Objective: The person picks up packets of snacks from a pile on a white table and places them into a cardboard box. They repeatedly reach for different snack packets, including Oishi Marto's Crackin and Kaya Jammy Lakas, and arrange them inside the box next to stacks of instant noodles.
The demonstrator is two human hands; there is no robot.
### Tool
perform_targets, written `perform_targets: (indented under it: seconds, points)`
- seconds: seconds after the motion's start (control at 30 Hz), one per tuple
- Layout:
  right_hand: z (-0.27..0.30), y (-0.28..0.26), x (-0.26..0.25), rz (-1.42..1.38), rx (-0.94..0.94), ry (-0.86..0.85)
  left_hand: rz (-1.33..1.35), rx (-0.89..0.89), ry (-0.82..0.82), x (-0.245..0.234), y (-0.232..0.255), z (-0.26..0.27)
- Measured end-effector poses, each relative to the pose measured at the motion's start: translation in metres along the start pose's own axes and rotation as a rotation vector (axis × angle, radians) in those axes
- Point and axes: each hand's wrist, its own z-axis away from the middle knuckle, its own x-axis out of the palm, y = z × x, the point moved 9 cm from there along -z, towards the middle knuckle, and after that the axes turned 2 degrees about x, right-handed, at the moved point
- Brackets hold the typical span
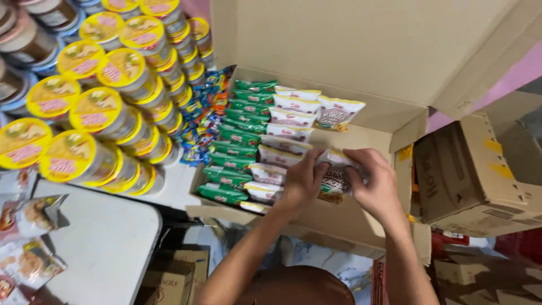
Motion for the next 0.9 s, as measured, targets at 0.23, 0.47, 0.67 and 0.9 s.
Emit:
perform_targets:
  seconds: [0.23,0.47,0.67,0.9]
  points:
    - [-0.055,0.096,-0.008,0.126,0.003,0.017,0.070,0.051,0.206,0.034,0.024,-0.035]
    - [-0.099,0.198,0.050,0.014,0.153,-0.026,0.361,-0.301,0.170,0.152,-0.114,-0.023]
    - [-0.125,0.244,0.105,0.036,0.096,-0.077,1.009,-1.091,0.087,0.247,-0.206,-0.008]
    - [-0.140,0.235,0.125,0.220,-0.060,-0.038,1.483,-1.216,0.217,0.296,-0.269,-0.015]
